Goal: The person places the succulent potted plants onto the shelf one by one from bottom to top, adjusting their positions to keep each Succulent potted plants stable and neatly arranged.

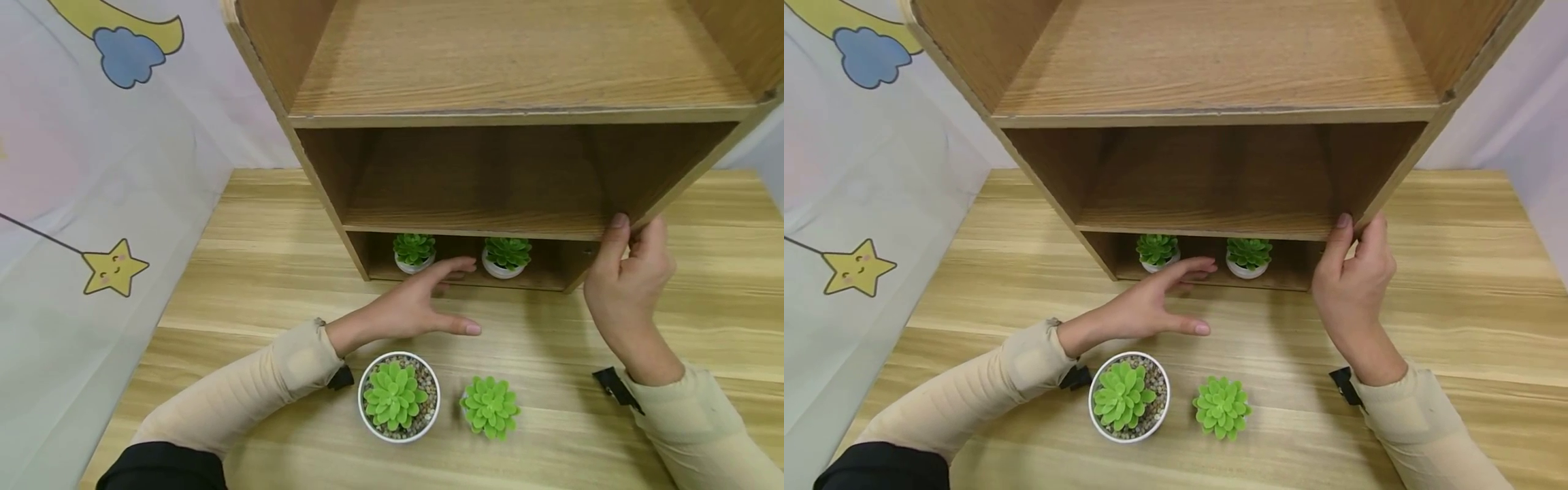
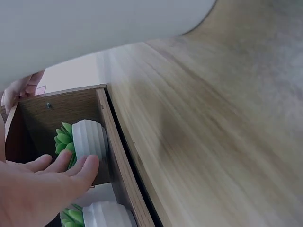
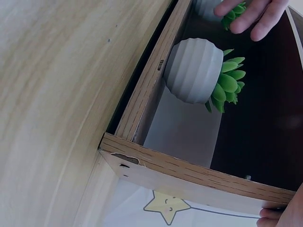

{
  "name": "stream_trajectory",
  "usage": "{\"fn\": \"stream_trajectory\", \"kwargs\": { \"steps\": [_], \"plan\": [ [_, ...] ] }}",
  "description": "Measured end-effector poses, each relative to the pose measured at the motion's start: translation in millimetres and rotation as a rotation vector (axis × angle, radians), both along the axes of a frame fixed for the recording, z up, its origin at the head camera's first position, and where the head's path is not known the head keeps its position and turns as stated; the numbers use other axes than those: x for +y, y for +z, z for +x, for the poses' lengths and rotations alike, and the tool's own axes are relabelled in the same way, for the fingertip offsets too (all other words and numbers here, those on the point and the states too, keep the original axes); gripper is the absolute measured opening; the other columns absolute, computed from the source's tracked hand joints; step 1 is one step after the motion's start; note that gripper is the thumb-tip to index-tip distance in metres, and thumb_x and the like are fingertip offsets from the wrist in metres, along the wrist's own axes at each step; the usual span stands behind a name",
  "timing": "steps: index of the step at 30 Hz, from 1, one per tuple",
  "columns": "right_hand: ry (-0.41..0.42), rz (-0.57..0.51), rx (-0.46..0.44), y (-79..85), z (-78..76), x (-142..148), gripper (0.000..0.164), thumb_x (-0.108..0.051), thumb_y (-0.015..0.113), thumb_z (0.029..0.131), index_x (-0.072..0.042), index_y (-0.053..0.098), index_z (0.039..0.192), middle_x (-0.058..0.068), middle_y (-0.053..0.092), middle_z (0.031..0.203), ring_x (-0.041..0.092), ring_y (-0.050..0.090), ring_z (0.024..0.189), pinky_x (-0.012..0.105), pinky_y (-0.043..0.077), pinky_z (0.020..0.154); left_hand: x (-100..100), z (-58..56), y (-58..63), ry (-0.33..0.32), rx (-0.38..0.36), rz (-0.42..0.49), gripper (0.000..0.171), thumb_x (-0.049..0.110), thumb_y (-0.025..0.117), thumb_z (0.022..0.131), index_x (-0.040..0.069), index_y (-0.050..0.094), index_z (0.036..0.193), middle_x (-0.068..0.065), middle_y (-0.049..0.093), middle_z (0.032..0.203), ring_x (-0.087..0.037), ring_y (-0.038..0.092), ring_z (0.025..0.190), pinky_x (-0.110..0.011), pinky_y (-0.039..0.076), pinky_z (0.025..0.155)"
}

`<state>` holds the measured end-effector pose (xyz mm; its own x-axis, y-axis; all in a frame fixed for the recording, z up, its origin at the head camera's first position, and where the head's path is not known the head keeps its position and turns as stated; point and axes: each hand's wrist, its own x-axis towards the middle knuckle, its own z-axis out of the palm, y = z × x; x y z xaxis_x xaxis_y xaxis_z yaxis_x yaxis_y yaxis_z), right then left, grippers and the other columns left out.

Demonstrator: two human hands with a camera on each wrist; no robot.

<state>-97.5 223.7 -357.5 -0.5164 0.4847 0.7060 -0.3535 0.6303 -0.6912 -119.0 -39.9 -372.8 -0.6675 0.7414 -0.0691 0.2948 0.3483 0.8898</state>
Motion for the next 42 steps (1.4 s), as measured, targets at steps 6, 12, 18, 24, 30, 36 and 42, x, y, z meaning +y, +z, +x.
{"fn": "stream_trajectory", "kwargs": {
  "steps": [6,12,18,24,30,36,42],
  "plan": [
    [0.005,0.009,-0.008,-1.7,-0.9,0,0.026,-0.007,0.049,0.099,0.018,0.057,0.095,-0.02,0.049,0.076,0.001,0.049,0.068,0.014,0.034,0.064,-12,0.3,0.1,-0.014,-0.028,0.043,0.086,0.035,0.082,0.082,0.016,0.035,0.152,0.003,0.043,0.147,-0.026,0.045,0.131,-0.037,0.036,0.107],
    [0.021,-0.011,-0.003,-2.4,-1.6,2,0.022,-0.009,0.049,0.1,0.007,0.064,0.099,-0.015,0.052,0.076,0.003,0.051,0.069,0.015,0.036,0.065,-28,2.6,-1.2,-0.025,-0.018,0.033,0.082,0.033,0.081,0.084,0.013,0.038,0.151,0.001,0.046,0.145,-0.026,0.047,0.128,-0.034,0.037,0.106],
    [0.012,-0.011,0.002,-2.4,-0.2,3,0.019,-0.011,0.05,0.1,0.001,0.066,0.097,-0.015,0.051,0.074,0.005,0.049,0.068,0.015,0.035,0.064,-41,5.1,-5.7,-0.012,-0.093,0.083,0.077,0.025,0.079,0.086,0.011,0.039,0.15,-0.006,0.047,0.145,-0.029,0.047,0.129,-0.039,0.039,0.106],
    [0.005,-0.004,0.005,-0.7,-0.1,2,0.019,-0.012,0.05,0.1,-0.002,0.066,0.097,-0.019,0.05,0.075,0.006,0.048,0.067,0.016,0.034,0.063,-49,5.0,-6.9,-0.026,-0.121,0.182,0.073,0.012,0.078,0.086,0.002,0.039,0.147,-0.014,0.047,0.144,-0.03,0.047,0.128,-0.037,0.039,0.106],
    [0.011,0.0,0.0,-0.3,-1.1,1,0.02,-0.013,0.05,0.1,-0.002,0.067,0.098,-0.019,0.051,0.076,0.006,0.049,0.067,0.016,0.034,0.063,-57,3.9,-8.2,-0.021,-0.088,0.21,0.068,0.013,0.073,0.09,0.0,0.038,0.147,-0.012,0.049,0.143,-0.029,0.047,0.129,-0.036,0.038,0.106],
    [0.012,0.003,-0.001,-0.5,-1.8,1,0.02,-0.013,0.05,0.1,-0.002,0.067,0.098,-0.018,0.05,0.075,0.005,0.049,0.067,0.016,0.034,0.063,-68,2.9,-12.0,-0.033,-0.088,0.285,0.067,0.014,0.073,0.091,-0.005,0.038,0.145,-0.018,0.048,0.143,-0.03,0.046,0.13,-0.042,0.038,0.107],
    [0.01,-0.003,0.003,-0.6,-1.3,2,0.02,-0.012,0.05,0.1,-0.002,0.068,0.101,-0.018,0.052,0.077,0.005,0.05,0.068,0.015,0.034,0.063,-72,5.7,-16.6,-0.029,-0.145,0.309,0.067,0.019,0.071,0.093,-0.005,0.038,0.145,-0.021,0.046,0.143,-0.033,0.045,0.13,-0.043,0.038,0.107]
  ]
}}
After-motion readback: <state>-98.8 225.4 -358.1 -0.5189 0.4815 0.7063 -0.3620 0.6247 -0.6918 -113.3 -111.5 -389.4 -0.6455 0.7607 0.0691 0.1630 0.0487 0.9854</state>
